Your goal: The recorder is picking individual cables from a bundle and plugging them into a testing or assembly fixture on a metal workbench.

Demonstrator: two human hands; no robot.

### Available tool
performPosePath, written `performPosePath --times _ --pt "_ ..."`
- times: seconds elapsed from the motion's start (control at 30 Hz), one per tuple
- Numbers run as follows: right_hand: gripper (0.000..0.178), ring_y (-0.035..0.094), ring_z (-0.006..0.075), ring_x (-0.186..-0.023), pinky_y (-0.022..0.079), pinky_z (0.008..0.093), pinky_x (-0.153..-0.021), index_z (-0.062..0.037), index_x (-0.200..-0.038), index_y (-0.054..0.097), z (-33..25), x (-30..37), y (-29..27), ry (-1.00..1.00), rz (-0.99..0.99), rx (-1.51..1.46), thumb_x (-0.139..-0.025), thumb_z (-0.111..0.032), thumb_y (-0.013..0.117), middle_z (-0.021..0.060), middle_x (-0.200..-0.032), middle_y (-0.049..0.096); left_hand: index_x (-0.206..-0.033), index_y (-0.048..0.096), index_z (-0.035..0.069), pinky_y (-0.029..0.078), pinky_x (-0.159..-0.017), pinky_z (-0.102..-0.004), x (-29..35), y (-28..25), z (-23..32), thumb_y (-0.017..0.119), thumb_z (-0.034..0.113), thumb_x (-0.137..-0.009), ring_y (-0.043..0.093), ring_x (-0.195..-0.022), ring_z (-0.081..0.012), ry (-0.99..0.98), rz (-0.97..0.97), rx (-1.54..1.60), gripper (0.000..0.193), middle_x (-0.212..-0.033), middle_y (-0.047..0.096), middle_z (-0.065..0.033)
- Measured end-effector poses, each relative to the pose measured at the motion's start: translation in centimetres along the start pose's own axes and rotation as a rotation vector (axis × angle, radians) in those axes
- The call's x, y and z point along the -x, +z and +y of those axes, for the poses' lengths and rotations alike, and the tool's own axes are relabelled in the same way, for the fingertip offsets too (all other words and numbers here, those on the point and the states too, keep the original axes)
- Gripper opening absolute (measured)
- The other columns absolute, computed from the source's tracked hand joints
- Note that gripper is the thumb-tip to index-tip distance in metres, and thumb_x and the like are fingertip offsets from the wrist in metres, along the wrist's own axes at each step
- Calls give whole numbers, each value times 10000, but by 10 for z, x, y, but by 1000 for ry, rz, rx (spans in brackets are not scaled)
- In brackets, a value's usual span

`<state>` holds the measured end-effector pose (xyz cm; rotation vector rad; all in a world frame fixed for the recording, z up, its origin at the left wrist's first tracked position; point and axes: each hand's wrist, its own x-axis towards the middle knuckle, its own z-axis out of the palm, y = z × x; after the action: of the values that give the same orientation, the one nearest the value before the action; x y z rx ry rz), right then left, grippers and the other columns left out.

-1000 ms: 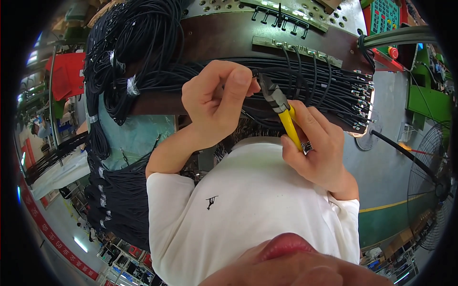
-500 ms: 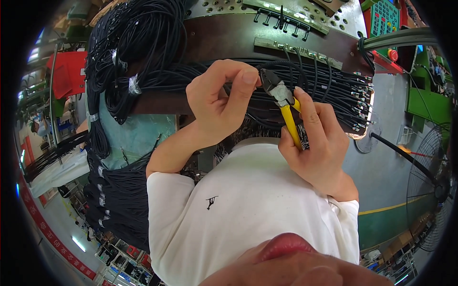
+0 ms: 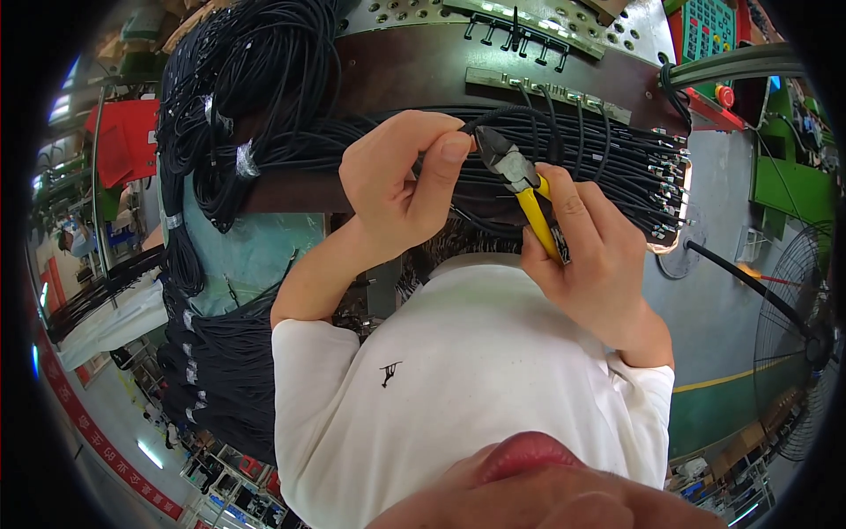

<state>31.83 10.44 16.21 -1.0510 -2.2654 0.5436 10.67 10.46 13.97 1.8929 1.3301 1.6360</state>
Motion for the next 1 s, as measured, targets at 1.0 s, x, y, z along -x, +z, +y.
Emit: performPosePath --times 1.0 --pt "755 555 134 -654 418 241 -530 151 -1251 490 79 30 -70 275 96 -750 -808 -419 709 115 -858 587 -904 658 31 521 -622 -241 -57 -57 -26 585 171 -980 646 -645 -126 -201 37 -322 176 -805 696 -55"
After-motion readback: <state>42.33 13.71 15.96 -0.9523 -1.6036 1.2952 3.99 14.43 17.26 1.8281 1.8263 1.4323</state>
